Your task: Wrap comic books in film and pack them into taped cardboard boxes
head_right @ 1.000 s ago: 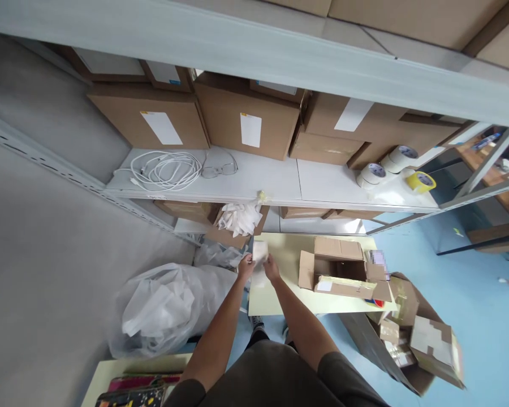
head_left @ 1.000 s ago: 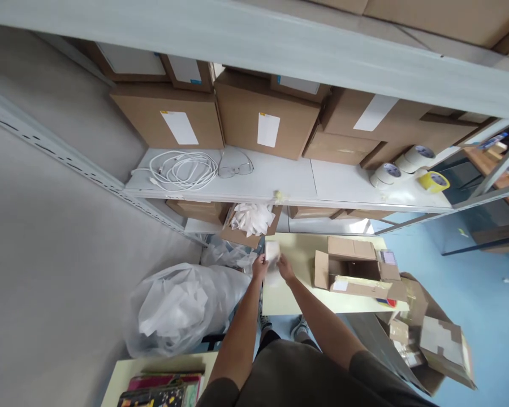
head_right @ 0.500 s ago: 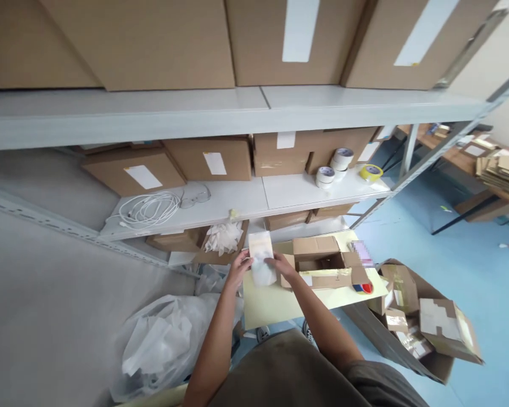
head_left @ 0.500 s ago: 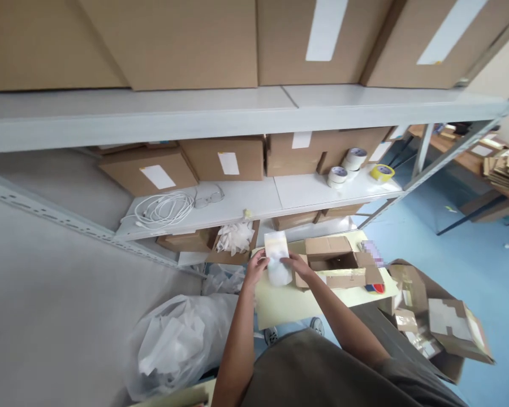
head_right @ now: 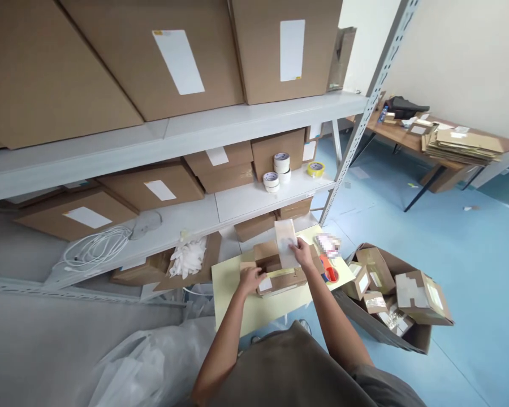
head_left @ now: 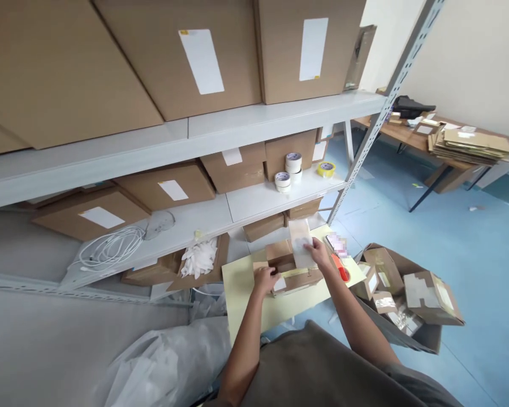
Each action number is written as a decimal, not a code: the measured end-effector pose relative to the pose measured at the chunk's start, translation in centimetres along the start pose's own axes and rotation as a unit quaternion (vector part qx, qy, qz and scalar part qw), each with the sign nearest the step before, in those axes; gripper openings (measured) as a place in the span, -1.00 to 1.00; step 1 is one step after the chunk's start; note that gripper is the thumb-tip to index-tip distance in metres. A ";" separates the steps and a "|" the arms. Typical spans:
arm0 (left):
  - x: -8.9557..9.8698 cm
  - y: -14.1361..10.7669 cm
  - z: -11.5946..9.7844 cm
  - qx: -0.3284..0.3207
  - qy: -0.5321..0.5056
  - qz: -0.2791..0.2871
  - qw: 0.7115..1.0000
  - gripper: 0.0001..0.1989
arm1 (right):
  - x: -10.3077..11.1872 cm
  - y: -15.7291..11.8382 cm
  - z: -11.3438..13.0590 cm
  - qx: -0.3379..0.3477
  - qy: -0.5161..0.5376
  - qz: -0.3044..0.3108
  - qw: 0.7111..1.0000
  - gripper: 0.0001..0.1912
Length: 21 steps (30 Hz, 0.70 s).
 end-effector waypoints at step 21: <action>-3.8 -7.1 2.6 0.037 -0.056 -0.129 0.989 -0.66 | -1.8 2.1 -3.6 0.061 -0.102 0.240 0.963 -0.47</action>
Point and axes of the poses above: each hand's wrist, its own y-axis towards the middle knuckle, its own x-axis out of the back of the hand, z = x × y, the point moved 5 cm from there along y, towards the middle knuckle, and after that the axes turned 8 degrees about x, right-handed, at the moved point
